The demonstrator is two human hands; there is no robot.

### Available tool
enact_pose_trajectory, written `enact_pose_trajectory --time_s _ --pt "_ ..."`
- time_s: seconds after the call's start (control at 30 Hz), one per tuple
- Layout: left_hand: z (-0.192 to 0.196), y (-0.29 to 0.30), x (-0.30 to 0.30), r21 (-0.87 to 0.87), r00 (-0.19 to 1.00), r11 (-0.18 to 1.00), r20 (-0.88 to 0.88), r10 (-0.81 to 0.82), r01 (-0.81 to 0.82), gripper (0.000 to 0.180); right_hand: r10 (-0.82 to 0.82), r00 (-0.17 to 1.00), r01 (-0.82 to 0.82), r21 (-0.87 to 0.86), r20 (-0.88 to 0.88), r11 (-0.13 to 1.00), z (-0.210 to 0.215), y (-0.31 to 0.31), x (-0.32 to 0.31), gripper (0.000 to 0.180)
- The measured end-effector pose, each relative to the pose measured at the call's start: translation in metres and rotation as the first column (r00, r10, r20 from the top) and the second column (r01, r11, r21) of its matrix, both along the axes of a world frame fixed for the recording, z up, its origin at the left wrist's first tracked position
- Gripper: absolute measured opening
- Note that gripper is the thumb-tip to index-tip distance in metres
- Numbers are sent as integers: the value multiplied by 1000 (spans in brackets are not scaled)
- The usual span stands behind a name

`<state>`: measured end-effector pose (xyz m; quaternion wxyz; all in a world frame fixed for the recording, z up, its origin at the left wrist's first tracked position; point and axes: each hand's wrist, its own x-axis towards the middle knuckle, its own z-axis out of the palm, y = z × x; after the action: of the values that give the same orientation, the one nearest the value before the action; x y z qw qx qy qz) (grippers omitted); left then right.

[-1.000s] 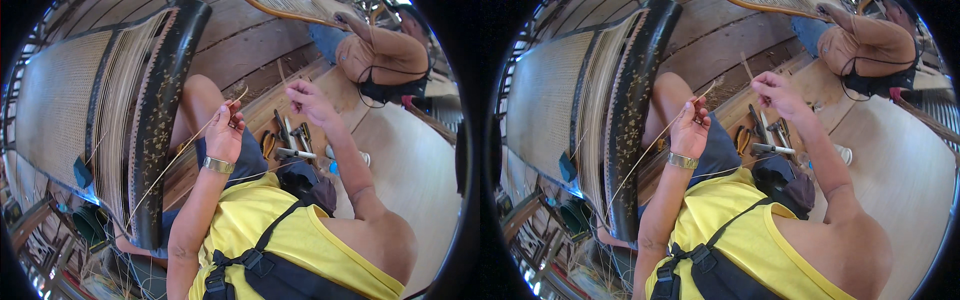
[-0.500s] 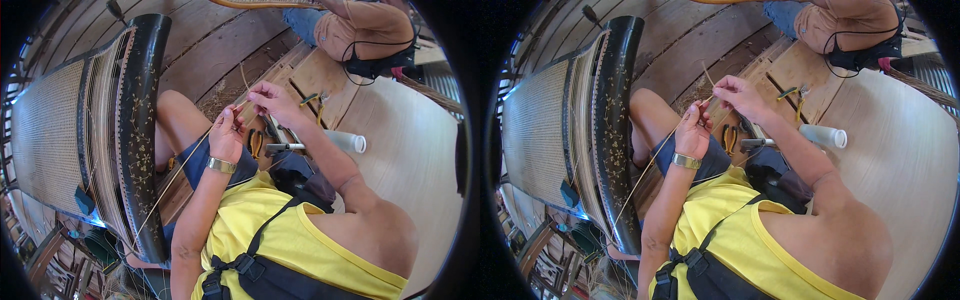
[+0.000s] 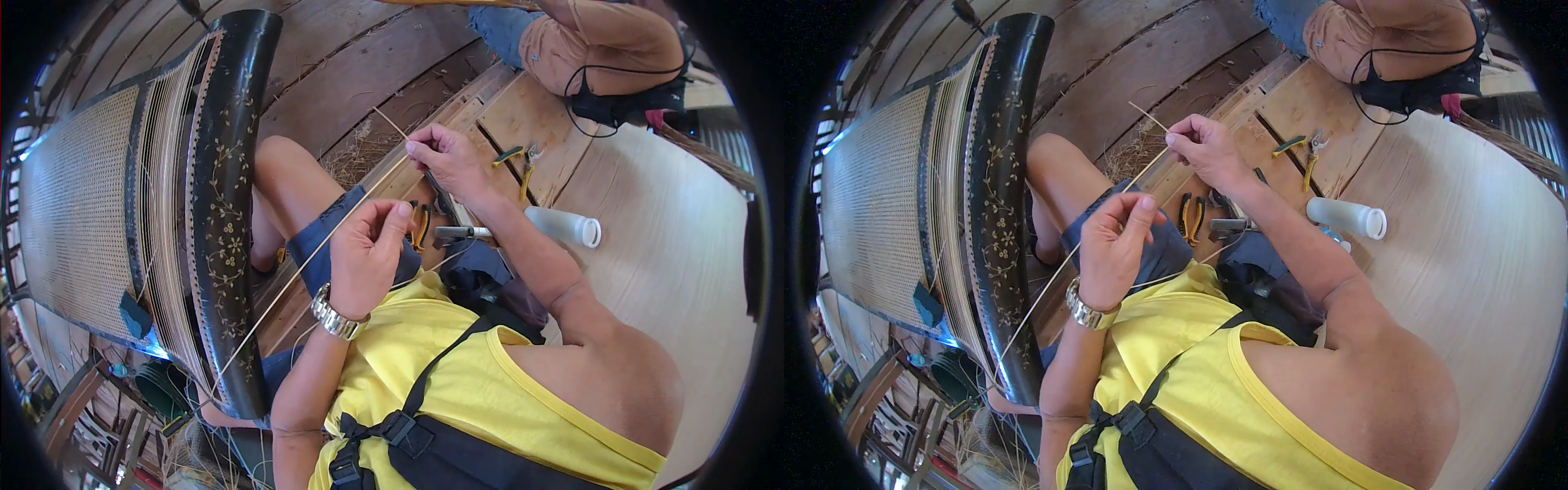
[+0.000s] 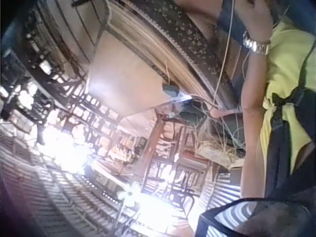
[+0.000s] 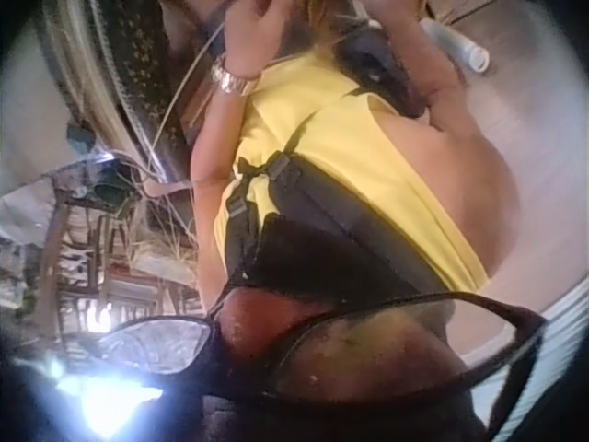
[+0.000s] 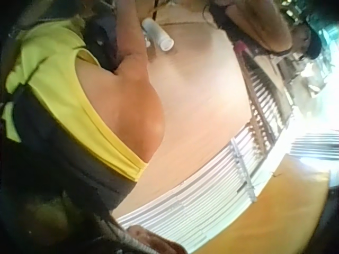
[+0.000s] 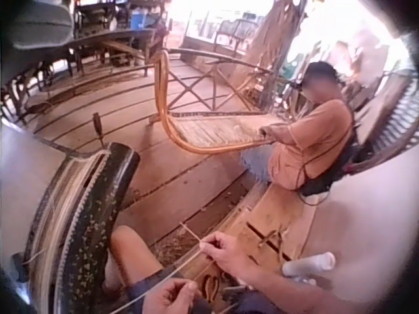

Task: Repairing or assembling a rattan furniture piece by weaving and securing fibers.

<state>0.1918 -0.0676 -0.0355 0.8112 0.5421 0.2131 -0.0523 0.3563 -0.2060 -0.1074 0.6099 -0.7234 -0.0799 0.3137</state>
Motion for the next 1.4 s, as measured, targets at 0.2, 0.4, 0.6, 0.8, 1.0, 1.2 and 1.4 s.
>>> enact_pose_trajectory --time_s 0.2,0.4,0.6,0.8,1.0,1.2,1.4 --pt "-44 -23 -7 -581 931 760 -356 84 -291 32 -23 995 26 29 -96 999 11 -10 -10 11" --pt "-63 1 -14 -551 860 660 -316 402 -511 22 29 995 -31 -20 -93 999 9 3 -49 10" --pt "-32 25 -46 -331 907 894 -389 163 -303 27 130 984 -134 -25 -119 991 14 26 -69 9" --pt "26 31 -48 170 993 979 10 116 -116 25 179 983 -172 -176 26 969 41 3 -22 12" --pt "-8 43 1 124 970 966 124 211 -226 23 307 797 -245 187 -520 951 74 -1 -24 11" --pt "-20 52 3 87 965 995 261 25 -49 17 411 786 -451 27 -461 892 65 1 -34 14" --pt "-45 48 -4 436 956 900 276 -103 -29 13 345 902 -418 -318 -261 851 63 9 -37 20"
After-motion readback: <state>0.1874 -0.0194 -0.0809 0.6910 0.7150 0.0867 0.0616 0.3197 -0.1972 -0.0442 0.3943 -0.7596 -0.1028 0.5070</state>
